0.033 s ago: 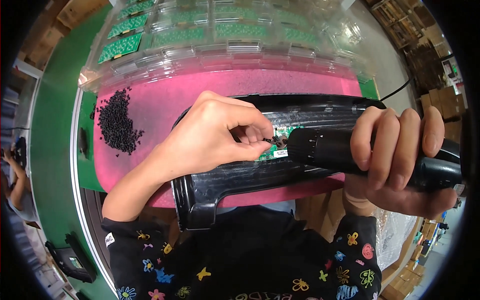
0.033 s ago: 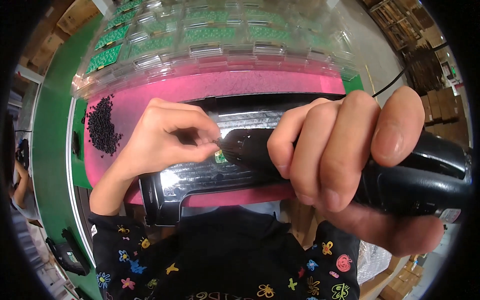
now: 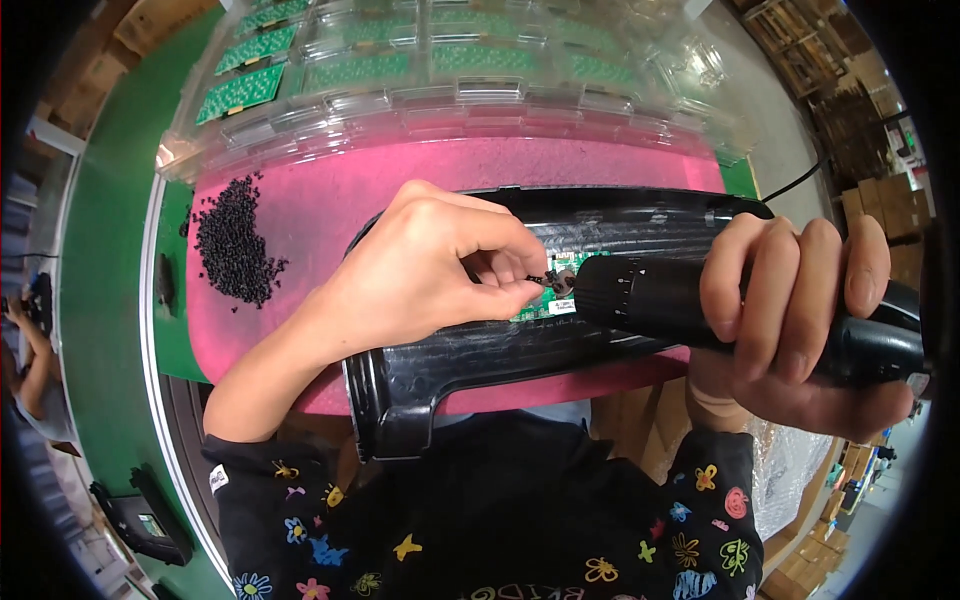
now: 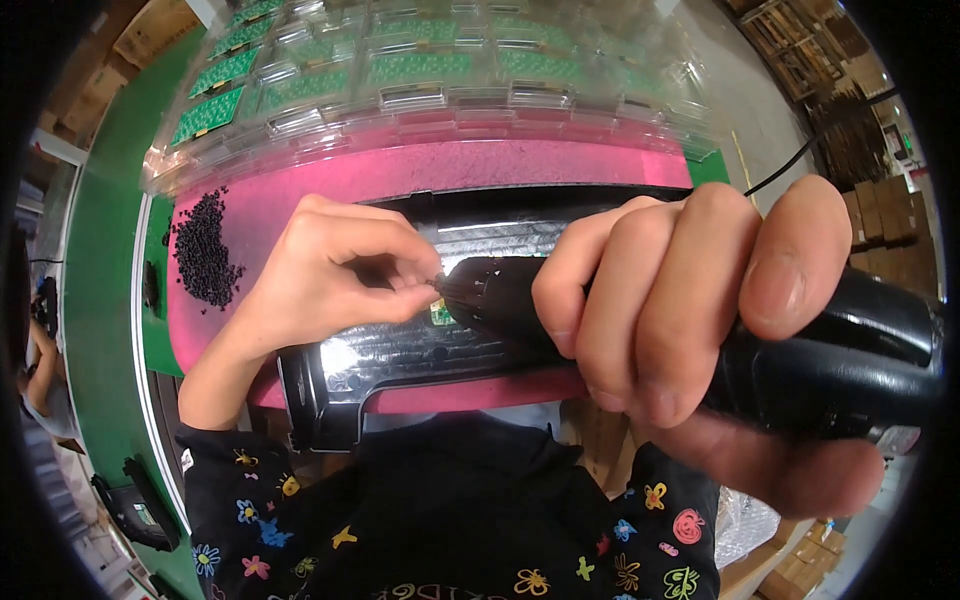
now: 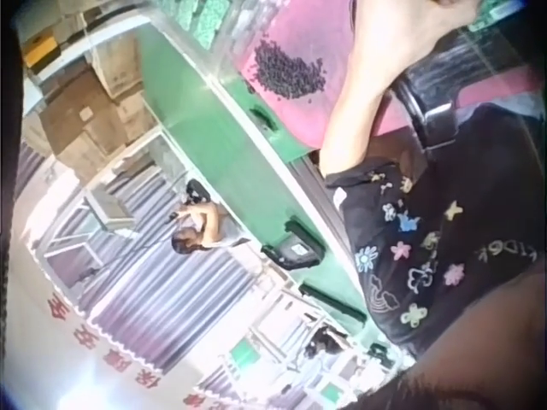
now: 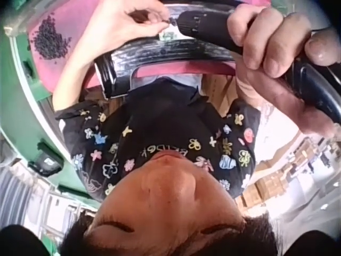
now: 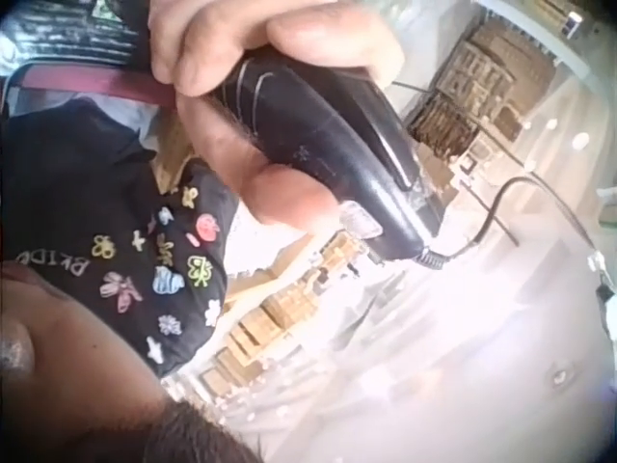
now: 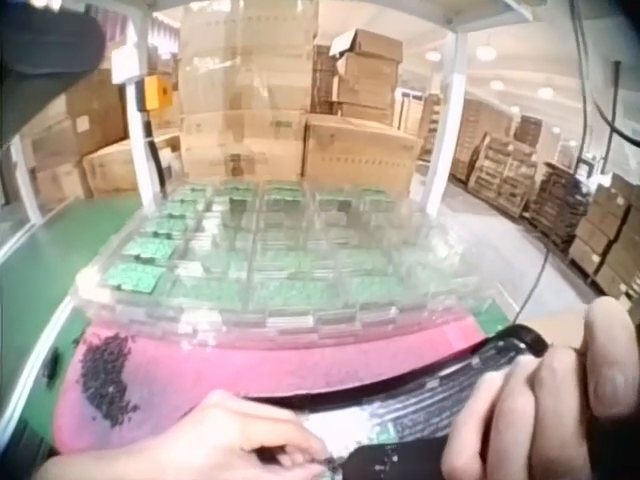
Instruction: Assembling circuit boards into plastic housings using an electric screwdriver.
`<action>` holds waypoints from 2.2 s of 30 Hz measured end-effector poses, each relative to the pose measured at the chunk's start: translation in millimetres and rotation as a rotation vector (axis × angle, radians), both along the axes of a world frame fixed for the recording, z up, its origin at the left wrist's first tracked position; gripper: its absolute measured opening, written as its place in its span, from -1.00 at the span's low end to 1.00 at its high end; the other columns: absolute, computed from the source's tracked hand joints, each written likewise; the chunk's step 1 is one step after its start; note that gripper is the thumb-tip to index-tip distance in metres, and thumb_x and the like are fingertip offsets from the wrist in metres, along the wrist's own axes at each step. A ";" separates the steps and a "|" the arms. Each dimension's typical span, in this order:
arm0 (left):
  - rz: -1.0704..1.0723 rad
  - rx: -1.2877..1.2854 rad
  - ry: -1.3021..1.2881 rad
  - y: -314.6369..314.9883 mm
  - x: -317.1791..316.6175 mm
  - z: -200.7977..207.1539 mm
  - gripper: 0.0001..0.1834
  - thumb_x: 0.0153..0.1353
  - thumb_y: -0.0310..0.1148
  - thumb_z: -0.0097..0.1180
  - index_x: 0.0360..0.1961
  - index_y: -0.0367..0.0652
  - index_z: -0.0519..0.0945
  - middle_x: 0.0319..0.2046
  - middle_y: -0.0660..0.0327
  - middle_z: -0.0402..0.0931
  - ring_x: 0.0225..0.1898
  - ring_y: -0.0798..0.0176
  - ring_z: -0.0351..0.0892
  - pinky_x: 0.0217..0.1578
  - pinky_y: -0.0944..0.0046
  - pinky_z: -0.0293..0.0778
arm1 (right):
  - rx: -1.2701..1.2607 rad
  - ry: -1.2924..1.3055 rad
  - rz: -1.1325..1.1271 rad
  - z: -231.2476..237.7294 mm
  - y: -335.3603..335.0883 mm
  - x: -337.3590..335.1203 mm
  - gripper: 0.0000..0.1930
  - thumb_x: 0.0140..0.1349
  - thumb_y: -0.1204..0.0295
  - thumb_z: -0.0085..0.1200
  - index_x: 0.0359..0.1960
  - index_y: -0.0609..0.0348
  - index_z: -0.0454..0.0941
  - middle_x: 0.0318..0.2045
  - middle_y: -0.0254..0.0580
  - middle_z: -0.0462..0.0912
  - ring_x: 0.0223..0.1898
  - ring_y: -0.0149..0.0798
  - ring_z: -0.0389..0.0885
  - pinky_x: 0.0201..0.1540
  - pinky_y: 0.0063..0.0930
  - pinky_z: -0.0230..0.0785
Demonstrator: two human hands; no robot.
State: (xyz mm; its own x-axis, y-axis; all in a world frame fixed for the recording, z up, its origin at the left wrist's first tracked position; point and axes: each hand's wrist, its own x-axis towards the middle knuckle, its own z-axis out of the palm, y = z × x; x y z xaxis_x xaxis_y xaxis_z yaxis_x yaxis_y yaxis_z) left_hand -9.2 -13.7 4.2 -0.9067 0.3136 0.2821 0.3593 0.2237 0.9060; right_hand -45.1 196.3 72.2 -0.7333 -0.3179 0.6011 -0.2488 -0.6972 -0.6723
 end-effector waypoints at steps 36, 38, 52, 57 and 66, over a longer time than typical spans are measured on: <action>0.018 -0.405 0.086 11.4 5.7 -2.5 -0.66 -0.12 -0.74 0.21 -0.25 -0.24 0.69 -0.40 0.10 0.59 -0.39 0.04 0.64 -0.38 0.20 0.54 | 0.307 -0.035 -0.082 -28.8 33.6 -45.1 -0.35 0.17 -0.26 0.00 -0.18 0.17 0.39 -0.66 -0.43 0.39 -0.73 -0.51 0.27 -0.57 -0.55 0.16; 0.026 -0.425 0.089 10.6 6.7 -1.9 -0.63 -0.15 -0.75 0.20 -0.25 -0.24 0.70 -0.40 0.10 0.59 -0.39 0.04 0.64 -0.38 0.20 0.54 | 0.312 -0.025 -0.085 -29.2 31.0 -46.2 -0.36 0.18 -0.25 -0.01 -0.18 0.17 0.38 -0.67 -0.43 0.39 -0.73 -0.51 0.27 -0.58 -0.56 0.16; 0.007 -0.575 0.081 10.4 7.2 0.9 -0.65 -0.15 -0.73 0.16 -0.26 -0.28 0.71 -0.40 0.10 0.56 -0.39 0.04 0.60 -0.38 0.17 0.52 | 0.347 0.099 0.120 -33.2 22.9 -62.9 -0.35 0.19 -0.28 -0.02 -0.20 0.15 0.35 -0.69 -0.50 0.36 -0.74 -0.56 0.26 -0.60 -0.61 0.12; 0.011 -0.579 0.110 10.0 7.8 -0.3 -0.65 -0.15 -0.73 0.14 -0.26 -0.29 0.70 -0.39 0.08 0.57 -0.37 0.02 0.60 -0.36 0.15 0.52 | 0.508 -0.008 -0.131 -30.1 19.7 -52.0 -0.36 0.19 -0.26 -0.02 -0.17 0.15 0.36 -0.68 -0.51 0.32 -0.73 -0.56 0.24 -0.55 -0.60 0.11; -0.014 -0.557 0.098 6.6 10.0 -3.0 -0.58 -0.15 -0.76 0.07 -0.20 -0.28 0.69 -0.38 0.06 0.57 -0.33 -0.01 0.60 -0.31 0.13 0.50 | 0.554 0.115 -0.004 -27.5 13.1 -56.4 -0.39 0.23 -0.21 -0.03 -0.18 0.19 0.36 -0.68 -0.46 0.31 -0.76 -0.54 0.21 -0.64 -0.63 0.08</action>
